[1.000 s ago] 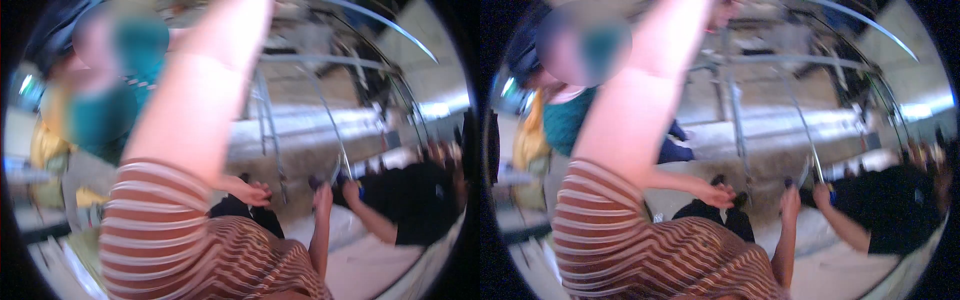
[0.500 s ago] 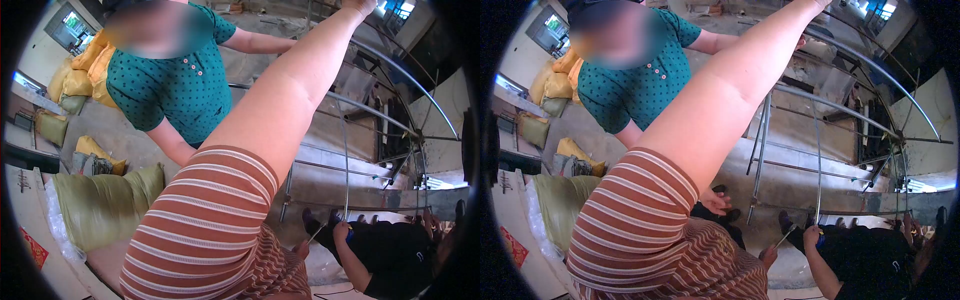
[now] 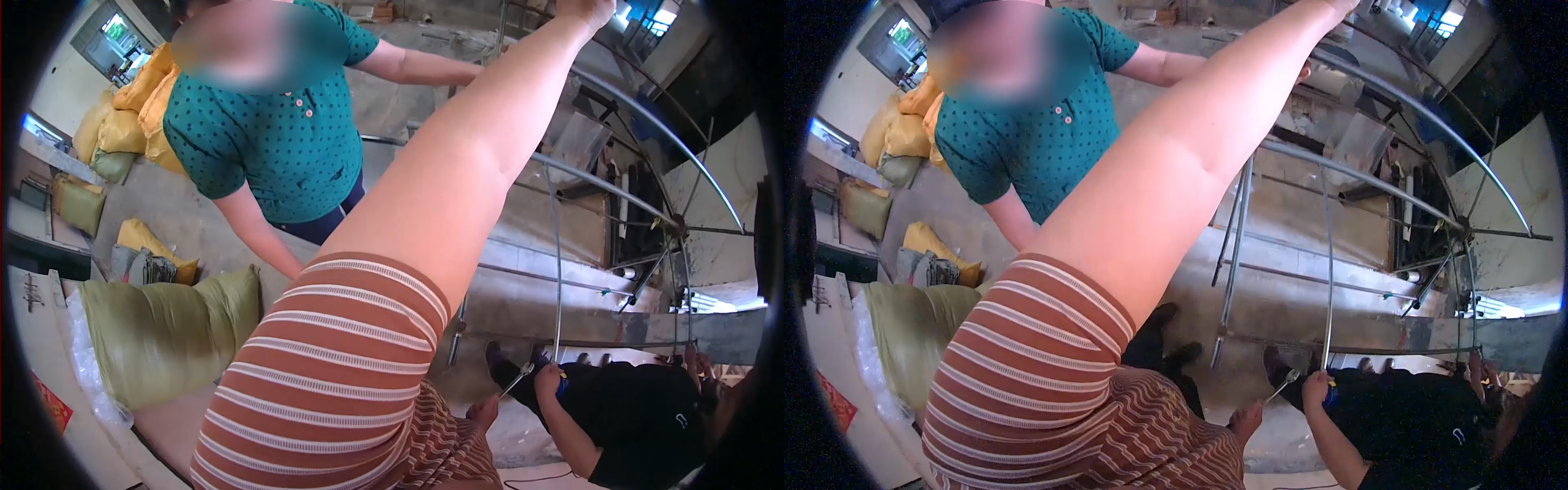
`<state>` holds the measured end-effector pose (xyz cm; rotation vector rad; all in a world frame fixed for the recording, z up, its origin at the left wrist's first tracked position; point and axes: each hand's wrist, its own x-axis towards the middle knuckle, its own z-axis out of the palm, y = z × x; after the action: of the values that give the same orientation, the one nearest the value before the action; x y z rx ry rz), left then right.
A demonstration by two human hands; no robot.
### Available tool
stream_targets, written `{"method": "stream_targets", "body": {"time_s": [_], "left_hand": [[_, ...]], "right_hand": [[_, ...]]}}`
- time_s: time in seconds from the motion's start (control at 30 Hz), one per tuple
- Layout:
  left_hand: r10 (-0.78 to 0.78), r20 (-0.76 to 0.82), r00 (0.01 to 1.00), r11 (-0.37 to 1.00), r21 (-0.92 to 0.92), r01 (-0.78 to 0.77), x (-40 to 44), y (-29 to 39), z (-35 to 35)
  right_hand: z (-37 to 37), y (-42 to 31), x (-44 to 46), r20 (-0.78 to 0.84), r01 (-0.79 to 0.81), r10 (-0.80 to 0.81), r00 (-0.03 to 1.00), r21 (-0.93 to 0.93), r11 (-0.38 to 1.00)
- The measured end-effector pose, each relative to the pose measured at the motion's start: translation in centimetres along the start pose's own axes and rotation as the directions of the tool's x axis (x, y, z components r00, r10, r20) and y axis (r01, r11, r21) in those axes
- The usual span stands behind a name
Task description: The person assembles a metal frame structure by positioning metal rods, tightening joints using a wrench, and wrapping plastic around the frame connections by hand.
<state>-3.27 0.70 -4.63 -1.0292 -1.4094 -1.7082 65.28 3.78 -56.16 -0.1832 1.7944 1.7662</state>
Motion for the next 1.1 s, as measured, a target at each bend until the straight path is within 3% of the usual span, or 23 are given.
{"method": "stream_targets", "body": {"time_s": [0.07, 0.1, 0.2, 0.23, 0.27, 0.33, 0.43, 0.6, 0.73, 0.8, 0.83, 0.9, 0.93, 1.0, 1.1], "left_hand": [[0.003, -0.071, 0.998, 1.000, 0.014, -0.002, -0.3, -0.2, 0.6], [-0.001, -0.052, 0.999, 1.000, 0.010, 0.001, -0.4, 0.0, 0.4], [-0.003, -0.018, 1.000, 1.000, -0.006, 0.003, -0.8, 1.0, 0.2], [-0.005, -0.012, 1.000, 1.000, -0.010, 0.004, -1.0, 1.2, 0.4], [-0.010, -0.008, 1.000, 1.000, -0.007, 0.010, -1.3, 1.2, 0.3], [-0.017, -0.001, 1.000, 1.000, -0.009, 0.017, -1.4, 1.2, 0.7], [-0.030, -0.005, 1.000, 0.999, -0.012, 0.029, -1.6, 1.5, 1.0], [-0.048, -0.002, 0.999, 0.999, -0.004, 0.048, -1.9, 1.4, 1.5], [-0.069, 0.056, 0.996, 0.997, 0.028, 0.068, -2.1, 1.4, 1.8], [-0.147, 0.165, 0.975, 0.987, 0.082, 0.135, -2.7, 1.7, 1.5], [-0.041, -0.024, 0.999, 0.999, -0.024, 0.041, -3.6, 2.7, 1.3], [-0.106, -0.126, 0.986, 0.994, -0.018, 0.105, -3.6, 3.1, 2.1], [-0.134, -0.176, 0.975, 0.991, -0.017, 0.133, -3.5, 3.3, 2.3], [-0.125, -0.110, 0.986, 0.985, -0.129, 0.111, -3.6, 3.2, 2.0], [-0.122, -0.071, 0.990, 0.975, -0.194, 0.107, -3.6, 3.3, 1.9]], "right_hand": [[2.3, -5.5, -0.2, -0.087, -0.109, 0.098, 0.991, -0.132, 0.985], [2.7, -5.1, -0.3, -0.078, 0.038, -0.036, 0.996, 0.016, 0.999], [3.1, -6.3, 0.6, -0.084, -0.020, 0.000, 0.996, -0.238, 0.971], [3.2, -5.2, 0.5, -0.063, 0.007, -0.014, 0.998, -0.113, 0.994], [2.7, -4.3, 0.2, -0.030, 0.060, -0.057, 0.998, 0.131, 0.990], [0.9, 0.4, -0.7, -0.011, 0.094, -0.101, 0.995, 0.475, 0.875], [-1.3, 5.3, -1.4, 0.022, 0.079, -0.125, 0.992, 0.664, 0.744], [2.6, -3.4, 0.4, 0.046, 0.097, -0.158, 0.986, 0.614, 0.783], [1.8, -1.1, -0.1, 0.064, 0.011, -0.078, 0.995, 0.701, 0.713], [1.0, 0.5, -0.2, 0.083, -0.012, -0.072, 0.994, 0.731, 0.682], [1.1, 0.6, -0.2, 0.090, -0.001, -0.093, 0.992, 0.723, 0.691], [0.3, 2.5, -0.5, 0.093, 0.033, -0.140, 0.986, 0.708, 0.705], [0.6, 1.9, -0.3, 0.083, 0.055, -0.142, 0.986, 0.645, 0.762], [1.9, -1.2, 0.0, 0.053, 0.088, -0.123, 0.991, 0.437, 0.895], [2.3, -2.1, 0.0, 0.025, 0.155, -0.164, 0.986, 0.215, 0.964]]}}
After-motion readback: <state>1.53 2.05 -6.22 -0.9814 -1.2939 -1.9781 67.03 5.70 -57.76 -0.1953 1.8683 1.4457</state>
